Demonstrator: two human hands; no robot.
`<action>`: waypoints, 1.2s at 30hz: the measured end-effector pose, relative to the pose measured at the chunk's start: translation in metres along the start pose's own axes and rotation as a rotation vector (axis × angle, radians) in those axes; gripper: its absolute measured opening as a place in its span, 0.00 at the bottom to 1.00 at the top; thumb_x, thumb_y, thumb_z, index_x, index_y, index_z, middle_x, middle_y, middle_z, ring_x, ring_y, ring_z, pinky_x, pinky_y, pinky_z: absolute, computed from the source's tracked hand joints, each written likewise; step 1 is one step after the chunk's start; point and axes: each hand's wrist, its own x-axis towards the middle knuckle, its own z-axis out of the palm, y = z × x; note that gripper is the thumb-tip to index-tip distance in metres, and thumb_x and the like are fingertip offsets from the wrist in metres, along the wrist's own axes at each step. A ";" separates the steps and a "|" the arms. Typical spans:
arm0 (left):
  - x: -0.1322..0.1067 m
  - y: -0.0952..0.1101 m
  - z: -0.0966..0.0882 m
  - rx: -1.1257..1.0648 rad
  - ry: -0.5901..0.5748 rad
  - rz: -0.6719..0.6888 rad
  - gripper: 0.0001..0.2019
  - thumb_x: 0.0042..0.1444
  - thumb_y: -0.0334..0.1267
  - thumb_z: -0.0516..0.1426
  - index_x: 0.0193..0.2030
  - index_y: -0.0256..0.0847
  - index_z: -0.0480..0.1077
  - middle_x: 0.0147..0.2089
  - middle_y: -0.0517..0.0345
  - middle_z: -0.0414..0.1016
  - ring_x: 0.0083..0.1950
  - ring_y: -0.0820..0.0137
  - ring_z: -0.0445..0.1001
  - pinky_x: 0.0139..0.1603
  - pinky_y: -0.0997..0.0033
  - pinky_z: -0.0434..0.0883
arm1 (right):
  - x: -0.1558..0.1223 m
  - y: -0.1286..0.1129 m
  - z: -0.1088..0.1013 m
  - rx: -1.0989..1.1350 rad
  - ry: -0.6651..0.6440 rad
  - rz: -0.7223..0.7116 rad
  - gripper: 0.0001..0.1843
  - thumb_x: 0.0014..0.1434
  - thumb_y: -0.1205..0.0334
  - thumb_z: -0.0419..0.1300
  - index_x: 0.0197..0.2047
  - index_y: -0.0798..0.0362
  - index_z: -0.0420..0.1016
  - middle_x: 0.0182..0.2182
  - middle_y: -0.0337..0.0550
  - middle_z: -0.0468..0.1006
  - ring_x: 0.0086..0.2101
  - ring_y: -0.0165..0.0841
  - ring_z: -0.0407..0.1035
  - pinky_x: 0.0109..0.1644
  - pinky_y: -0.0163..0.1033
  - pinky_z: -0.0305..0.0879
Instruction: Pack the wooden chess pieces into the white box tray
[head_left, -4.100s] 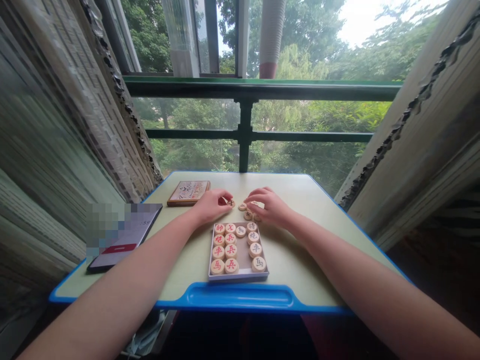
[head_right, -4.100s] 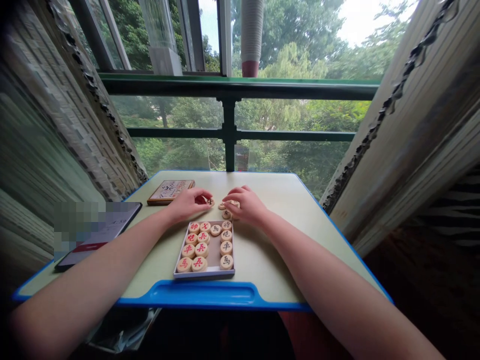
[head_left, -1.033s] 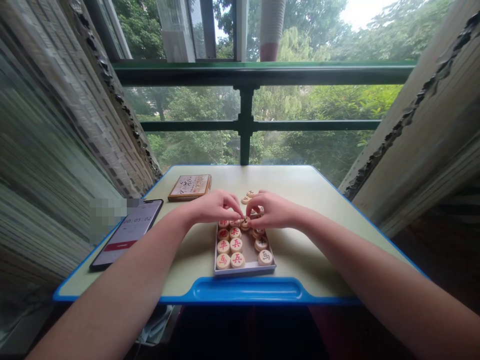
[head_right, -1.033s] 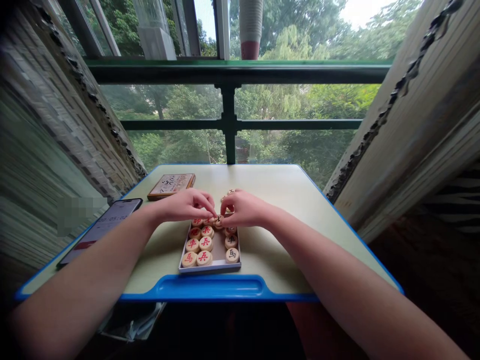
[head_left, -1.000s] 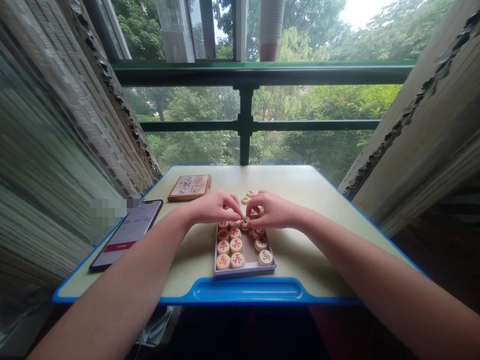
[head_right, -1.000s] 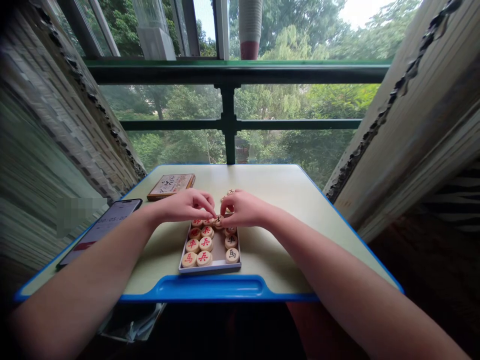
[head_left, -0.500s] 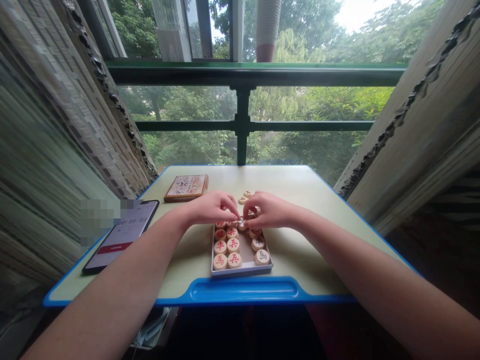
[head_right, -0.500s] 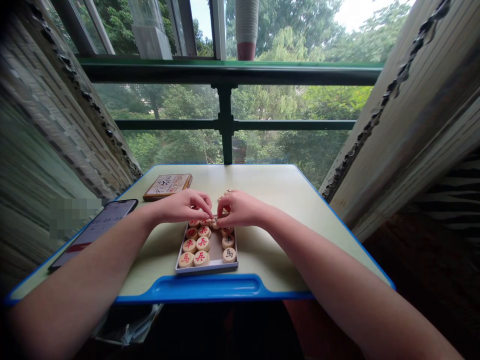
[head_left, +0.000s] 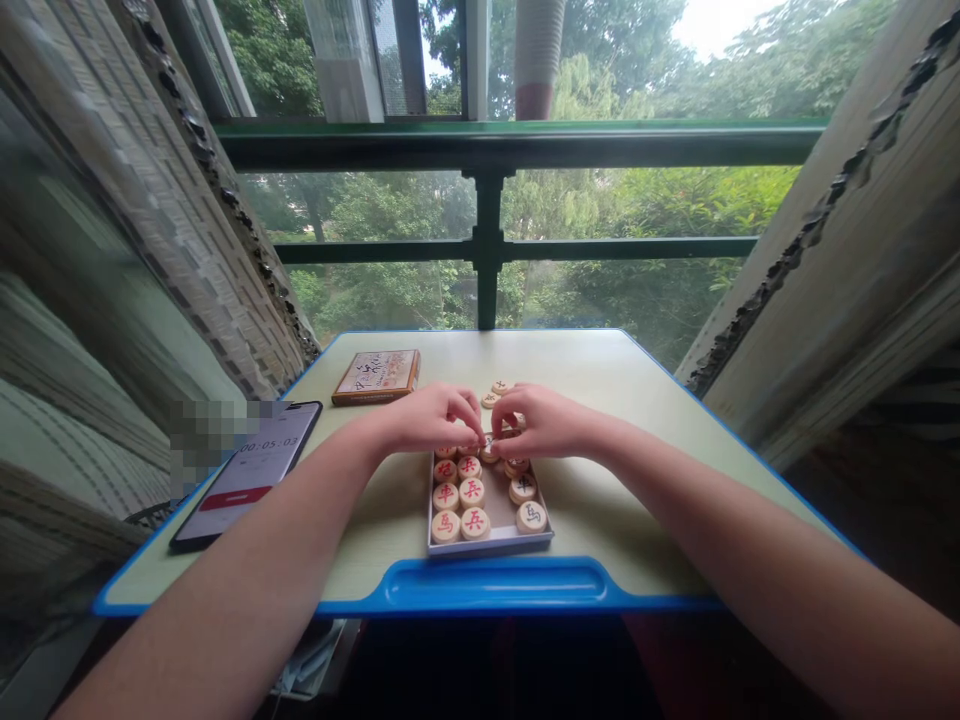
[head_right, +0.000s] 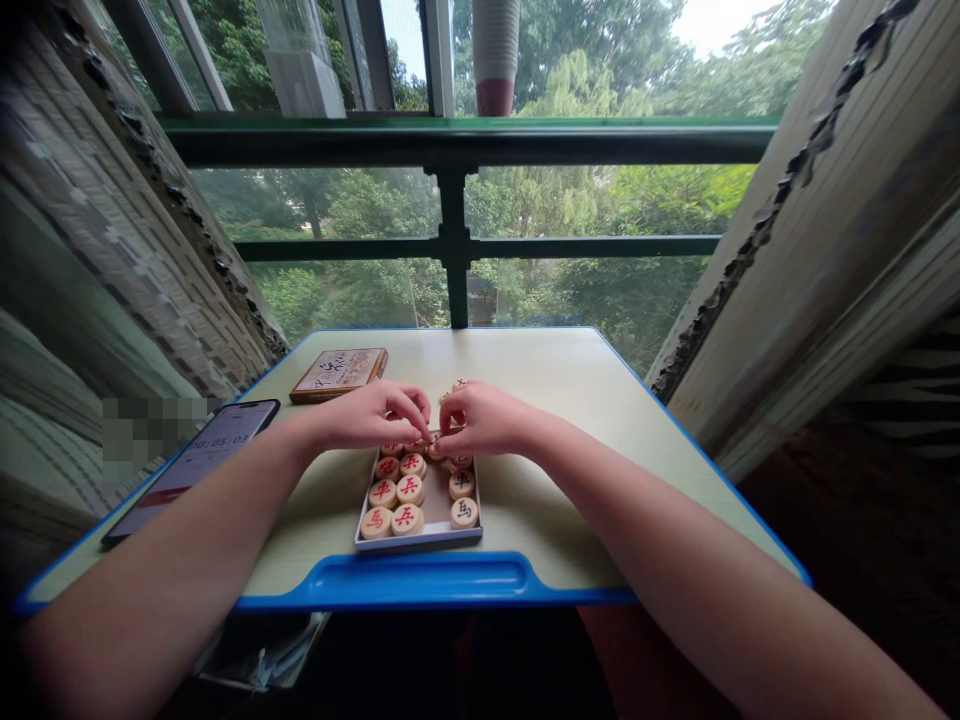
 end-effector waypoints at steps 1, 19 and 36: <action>0.000 0.000 0.000 0.002 -0.003 0.000 0.11 0.47 0.34 0.54 0.33 0.40 0.79 0.39 0.57 0.71 0.39 0.71 0.70 0.40 0.76 0.66 | 0.000 0.000 0.000 0.008 0.001 0.002 0.10 0.46 0.58 0.64 0.30 0.57 0.76 0.27 0.42 0.72 0.30 0.30 0.63 0.33 0.33 0.55; 0.000 -0.004 -0.001 0.102 0.089 -0.048 0.10 0.44 0.43 0.60 0.31 0.42 0.78 0.37 0.57 0.71 0.38 0.68 0.70 0.41 0.72 0.66 | -0.001 -0.002 0.000 -0.032 0.005 -0.005 0.11 0.46 0.56 0.64 0.31 0.56 0.77 0.26 0.42 0.73 0.30 0.31 0.63 0.32 0.34 0.55; 0.000 -0.010 -0.002 0.020 0.058 -0.046 0.11 0.47 0.43 0.58 0.34 0.42 0.78 0.39 0.56 0.72 0.37 0.70 0.69 0.39 0.73 0.65 | -0.001 -0.002 -0.003 -0.021 0.016 0.003 0.10 0.46 0.58 0.64 0.31 0.56 0.77 0.27 0.42 0.72 0.31 0.31 0.63 0.32 0.33 0.55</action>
